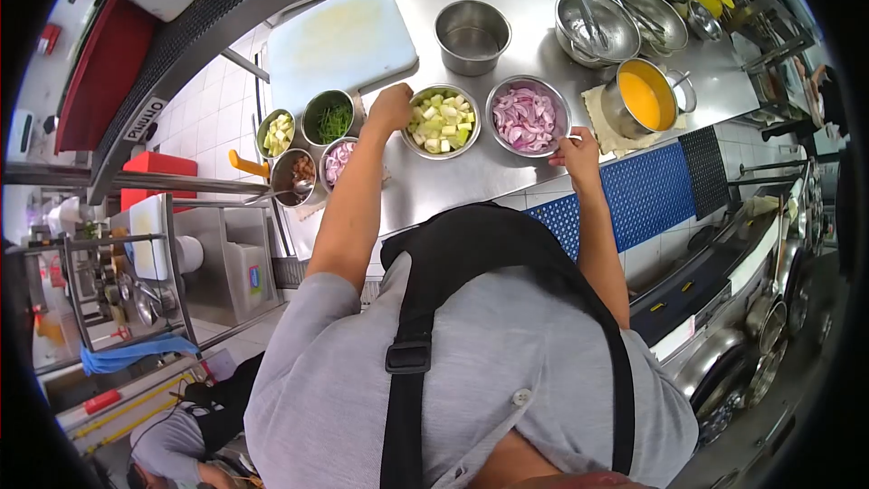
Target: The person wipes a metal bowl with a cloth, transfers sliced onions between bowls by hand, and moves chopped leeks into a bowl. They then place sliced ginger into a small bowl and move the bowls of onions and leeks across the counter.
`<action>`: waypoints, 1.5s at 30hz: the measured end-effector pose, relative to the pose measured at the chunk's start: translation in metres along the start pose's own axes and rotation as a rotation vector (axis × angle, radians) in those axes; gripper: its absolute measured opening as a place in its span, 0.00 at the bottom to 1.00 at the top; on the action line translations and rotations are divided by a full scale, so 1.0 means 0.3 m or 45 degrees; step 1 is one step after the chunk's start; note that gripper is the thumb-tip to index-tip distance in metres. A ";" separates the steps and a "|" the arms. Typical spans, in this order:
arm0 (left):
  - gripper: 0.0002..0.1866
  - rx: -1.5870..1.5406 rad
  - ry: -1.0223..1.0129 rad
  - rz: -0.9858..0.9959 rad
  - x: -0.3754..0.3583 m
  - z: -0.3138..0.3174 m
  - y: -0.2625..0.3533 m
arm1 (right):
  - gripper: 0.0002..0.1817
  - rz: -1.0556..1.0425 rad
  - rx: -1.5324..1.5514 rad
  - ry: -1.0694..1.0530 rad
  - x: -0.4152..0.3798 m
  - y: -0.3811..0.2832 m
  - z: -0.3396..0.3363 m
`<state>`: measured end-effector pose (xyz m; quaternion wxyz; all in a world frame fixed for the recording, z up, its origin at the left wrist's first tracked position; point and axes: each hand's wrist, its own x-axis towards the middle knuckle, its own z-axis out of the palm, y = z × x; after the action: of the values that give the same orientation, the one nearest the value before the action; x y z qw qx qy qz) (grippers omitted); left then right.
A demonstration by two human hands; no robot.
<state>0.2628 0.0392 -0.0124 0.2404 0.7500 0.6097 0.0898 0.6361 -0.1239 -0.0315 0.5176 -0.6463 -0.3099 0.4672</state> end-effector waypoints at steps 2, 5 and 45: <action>0.15 -0.045 -0.009 -0.071 -0.029 0.013 -0.003 | 0.11 0.008 0.067 0.011 -0.018 0.007 0.002; 0.16 -0.080 0.088 -0.064 -0.072 -0.001 0.025 | 0.10 0.056 0.120 0.032 -0.066 0.014 0.013; 0.15 0.031 -1.049 -0.177 -0.691 0.643 0.241 | 0.09 0.281 0.567 0.750 -0.346 0.986 -0.467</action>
<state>0.3583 -0.2181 -0.1132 0.4607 0.6830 0.5128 -0.2415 0.7025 -0.3495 -0.2819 0.6588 -0.6540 0.0327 0.3703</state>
